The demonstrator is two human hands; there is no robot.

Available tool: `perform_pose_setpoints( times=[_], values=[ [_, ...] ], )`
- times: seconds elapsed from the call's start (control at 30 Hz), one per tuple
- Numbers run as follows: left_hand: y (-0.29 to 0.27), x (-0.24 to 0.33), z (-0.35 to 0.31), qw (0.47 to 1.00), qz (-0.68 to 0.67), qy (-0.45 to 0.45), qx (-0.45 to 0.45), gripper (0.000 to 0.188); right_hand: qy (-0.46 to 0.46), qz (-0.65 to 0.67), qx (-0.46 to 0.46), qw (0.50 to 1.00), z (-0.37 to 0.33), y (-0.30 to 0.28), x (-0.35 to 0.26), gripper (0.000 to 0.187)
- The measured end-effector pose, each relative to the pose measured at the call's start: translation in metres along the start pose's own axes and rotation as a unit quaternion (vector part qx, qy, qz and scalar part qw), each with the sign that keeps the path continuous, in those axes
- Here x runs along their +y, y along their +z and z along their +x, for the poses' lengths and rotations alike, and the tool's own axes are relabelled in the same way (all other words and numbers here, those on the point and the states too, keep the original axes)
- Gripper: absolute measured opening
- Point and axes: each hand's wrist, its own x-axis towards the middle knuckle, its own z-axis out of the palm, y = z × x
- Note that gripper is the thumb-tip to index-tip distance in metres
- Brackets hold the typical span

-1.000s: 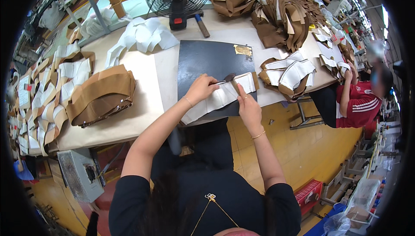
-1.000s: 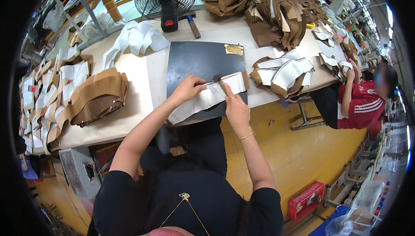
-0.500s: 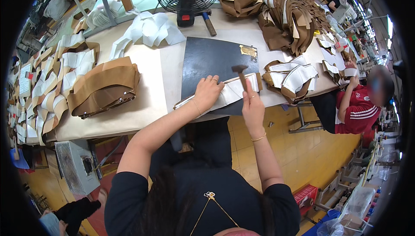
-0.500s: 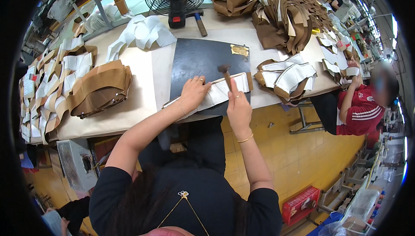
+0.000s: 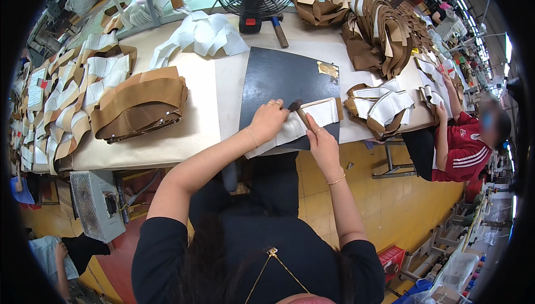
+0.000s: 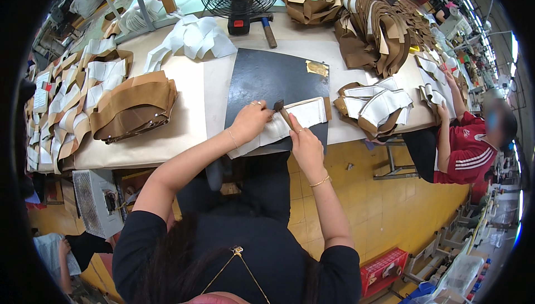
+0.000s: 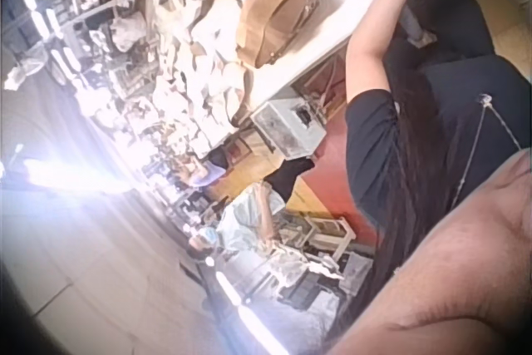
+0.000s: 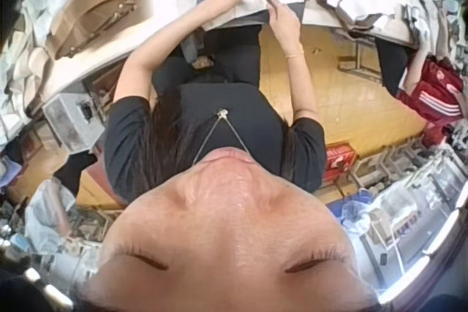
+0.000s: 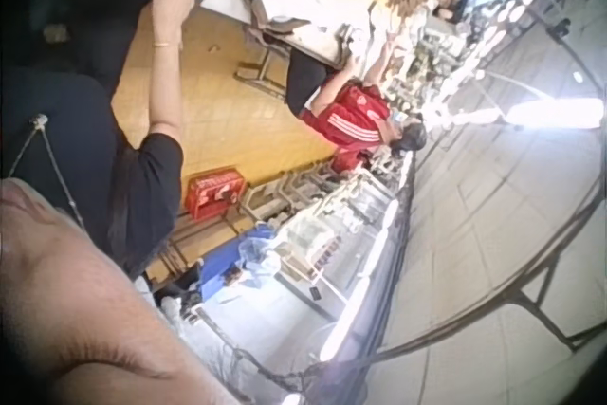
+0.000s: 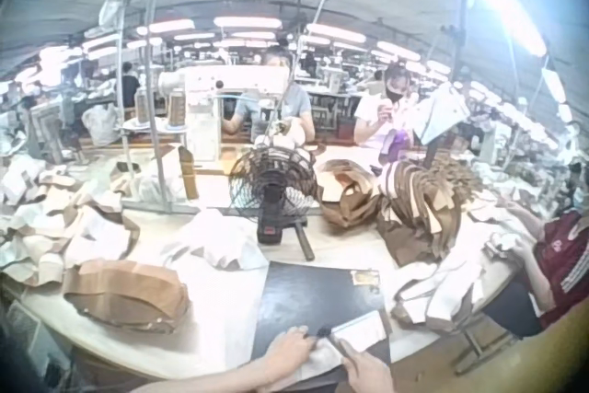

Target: The person repeatedly picks up shoe parts, places them on a curved wooden last, and uses a hammer to tap the edges into shape. They then remove the shaped parts and set them aside, continuing the cycle with additional pieces.

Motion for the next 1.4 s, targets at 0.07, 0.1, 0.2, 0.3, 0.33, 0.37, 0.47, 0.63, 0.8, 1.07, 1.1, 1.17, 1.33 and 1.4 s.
perform_pose_setpoints(
  times=[0.07,0.1,0.2,0.3,0.33,0.37,0.47,0.63,0.8,1.07,1.1,1.17,1.33,1.4],
  values=[
    [-0.010,-0.008,0.004,0.993,-0.094,-0.058,-0.034,0.015,0.015,-0.053,-0.032,0.998,0.003,-0.004,-0.002,0.044],
    [-0.020,-0.016,0.006,0.981,-0.147,-0.093,-0.081,0.015,0.025,-0.079,-0.046,0.995,0.004,-0.007,-0.004,0.044],
    [-0.021,-0.018,0.002,0.989,-0.107,-0.063,-0.083,0.014,-0.001,-0.081,-0.051,0.995,0.009,-0.016,-0.006,0.044],
    [-0.014,-0.008,-0.007,0.999,-0.010,-0.012,-0.041,0.012,-0.045,0.053,0.078,0.995,0.005,-0.015,-0.013,0.045],
    [-0.015,-0.008,-0.008,0.999,0.008,0.001,-0.034,0.012,-0.057,0.075,0.131,0.987,0.005,-0.011,-0.020,0.045],
    [-0.016,-0.006,-0.009,0.999,0.025,0.018,-0.030,0.012,-0.040,0.030,0.066,0.997,0.005,-0.009,-0.018,0.044],
    [-0.014,-0.006,-0.011,0.997,0.067,0.034,-0.025,0.012,-0.019,-0.060,-0.078,0.995,0.010,-0.015,-0.013,0.044],
    [-0.011,-0.008,-0.017,0.997,0.067,0.043,0.000,0.012,-0.022,-0.017,0.013,1.000,0.003,-0.015,-0.026,0.046],
    [-0.019,-0.021,-0.018,0.995,-0.089,-0.048,-0.024,0.014,-0.024,-0.082,-0.052,0.995,-0.002,-0.005,-0.014,0.044],
    [-0.020,-0.014,-0.030,0.995,0.075,0.061,-0.003,0.015,-0.045,-0.079,-0.029,0.995,-0.011,0.008,-0.021,0.046],
    [-0.022,-0.015,-0.032,0.999,0.037,0.028,-0.006,0.014,-0.041,-0.073,-0.037,0.996,-0.011,0.010,-0.018,0.046],
    [-0.028,-0.018,-0.037,0.998,-0.043,-0.038,-0.011,0.013,-0.034,-0.062,-0.053,0.996,-0.009,0.009,-0.018,0.046],
    [-0.024,-0.021,-0.044,1.000,0.008,0.020,0.012,0.015,-0.052,0.022,-0.009,0.998,-0.006,-0.001,-0.031,0.044],
    [-0.027,-0.016,-0.044,0.996,0.063,0.055,0.014,0.017,-0.057,0.082,0.042,0.994,-0.014,-0.002,-0.045,0.044]
  ],
)
